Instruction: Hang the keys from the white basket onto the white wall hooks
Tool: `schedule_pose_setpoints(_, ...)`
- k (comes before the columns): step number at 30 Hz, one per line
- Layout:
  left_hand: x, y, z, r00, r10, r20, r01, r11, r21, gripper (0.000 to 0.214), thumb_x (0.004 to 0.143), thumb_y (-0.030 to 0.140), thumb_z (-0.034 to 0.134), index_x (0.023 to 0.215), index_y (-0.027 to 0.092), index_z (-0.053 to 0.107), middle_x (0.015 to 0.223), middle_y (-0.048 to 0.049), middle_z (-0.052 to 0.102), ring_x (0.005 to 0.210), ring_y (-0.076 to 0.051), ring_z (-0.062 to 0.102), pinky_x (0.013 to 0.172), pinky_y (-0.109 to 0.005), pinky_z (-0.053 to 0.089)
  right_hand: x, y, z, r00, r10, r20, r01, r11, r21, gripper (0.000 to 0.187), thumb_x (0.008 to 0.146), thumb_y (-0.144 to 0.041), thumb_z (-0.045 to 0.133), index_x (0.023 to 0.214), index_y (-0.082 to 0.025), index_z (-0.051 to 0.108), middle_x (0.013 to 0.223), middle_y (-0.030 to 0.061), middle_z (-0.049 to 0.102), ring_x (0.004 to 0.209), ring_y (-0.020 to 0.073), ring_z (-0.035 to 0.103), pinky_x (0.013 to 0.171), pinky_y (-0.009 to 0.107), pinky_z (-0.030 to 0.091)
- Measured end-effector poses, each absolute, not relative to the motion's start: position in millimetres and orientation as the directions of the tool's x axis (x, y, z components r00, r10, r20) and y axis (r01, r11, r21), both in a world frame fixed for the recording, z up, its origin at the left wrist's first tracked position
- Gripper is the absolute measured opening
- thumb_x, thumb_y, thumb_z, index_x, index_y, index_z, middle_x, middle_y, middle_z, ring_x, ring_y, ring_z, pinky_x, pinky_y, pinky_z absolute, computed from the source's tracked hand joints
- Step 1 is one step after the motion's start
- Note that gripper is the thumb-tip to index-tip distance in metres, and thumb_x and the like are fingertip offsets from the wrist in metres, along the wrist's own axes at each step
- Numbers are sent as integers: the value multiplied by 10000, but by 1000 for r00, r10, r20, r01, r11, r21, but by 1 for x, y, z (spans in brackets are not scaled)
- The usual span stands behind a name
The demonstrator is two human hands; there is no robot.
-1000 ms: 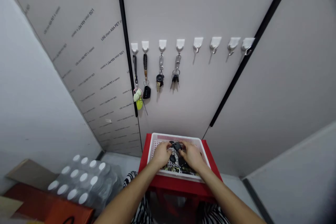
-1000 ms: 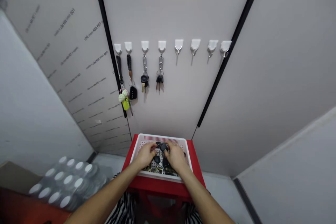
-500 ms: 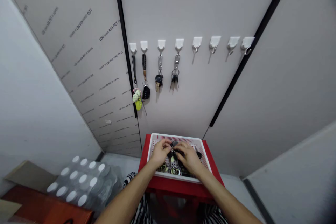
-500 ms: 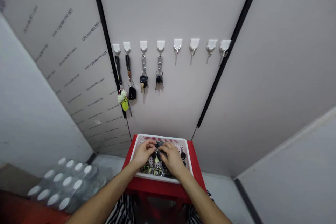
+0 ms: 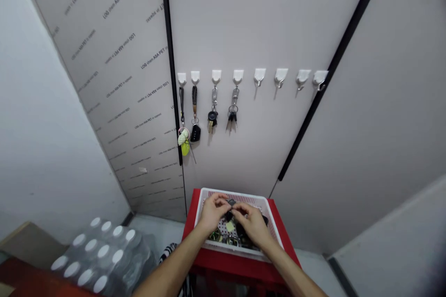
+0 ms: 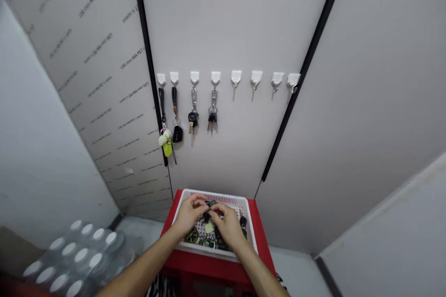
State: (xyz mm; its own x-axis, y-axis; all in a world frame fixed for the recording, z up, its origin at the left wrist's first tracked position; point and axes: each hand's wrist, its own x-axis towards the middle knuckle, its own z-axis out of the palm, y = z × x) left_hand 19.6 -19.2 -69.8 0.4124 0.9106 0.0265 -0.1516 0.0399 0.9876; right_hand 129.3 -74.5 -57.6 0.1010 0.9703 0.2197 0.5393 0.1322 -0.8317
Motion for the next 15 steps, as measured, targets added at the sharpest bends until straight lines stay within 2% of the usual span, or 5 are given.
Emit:
schedule_pose_setpoints(4, 23, -20, -58, 395, 916, 75, -134, -23, 991, 168, 524, 86, 516, 685, 126, 487, 521, 39, 503, 507, -66, 454, 505, -174, 339, 129, -75, -47, 163, 966, 201, 523, 88, -848, 145, 643, -255, 390, 552, -159, 448, 507, -28, 442, 503, 96, 408, 483, 198, 325)
schedule_pose_setpoints(8, 33, -21, -36, 448, 878, 170, -177, -99, 979, 168, 572, 129, 505, 740, 130, 500, 715, -24, 564, 682, -104, 502, 642, -213, 379, 142, -69, -18, 174, 951, 255, 504, 136, -853, 142, 635, -260, 402, 542, -159, 436, 493, -33, 436, 496, 88, 408, 485, 190, 332)
schedule_pose_setpoints(11, 48, -16, -10, 528, 816, 234, -214, -139, 967, 210, 589, 124, 501, 798, 127, 493, 845, -53, 561, 769, -116, 501, 701, -224, 379, 158, -58, 21, 129, 945, 299, 521, 192, -832, 147, 629, -275, 414, 557, -154, 456, 492, -33, 449, 491, 84, 419, 493, 193, 342)
schedule_pose_setpoints(15, 71, 2, 43, 428, 840, 334, -251, -245, 937, 211, 616, 127, 486, 825, 126, 467, 801, -51, 575, 733, -107, 514, 674, -215, 394, 174, -39, 87, 115, 907, 405, 572, 272, -773, 158, 610, -293, 444, 557, -150, 484, 470, -38, 462, 452, 72, 414, 462, 189, 335)
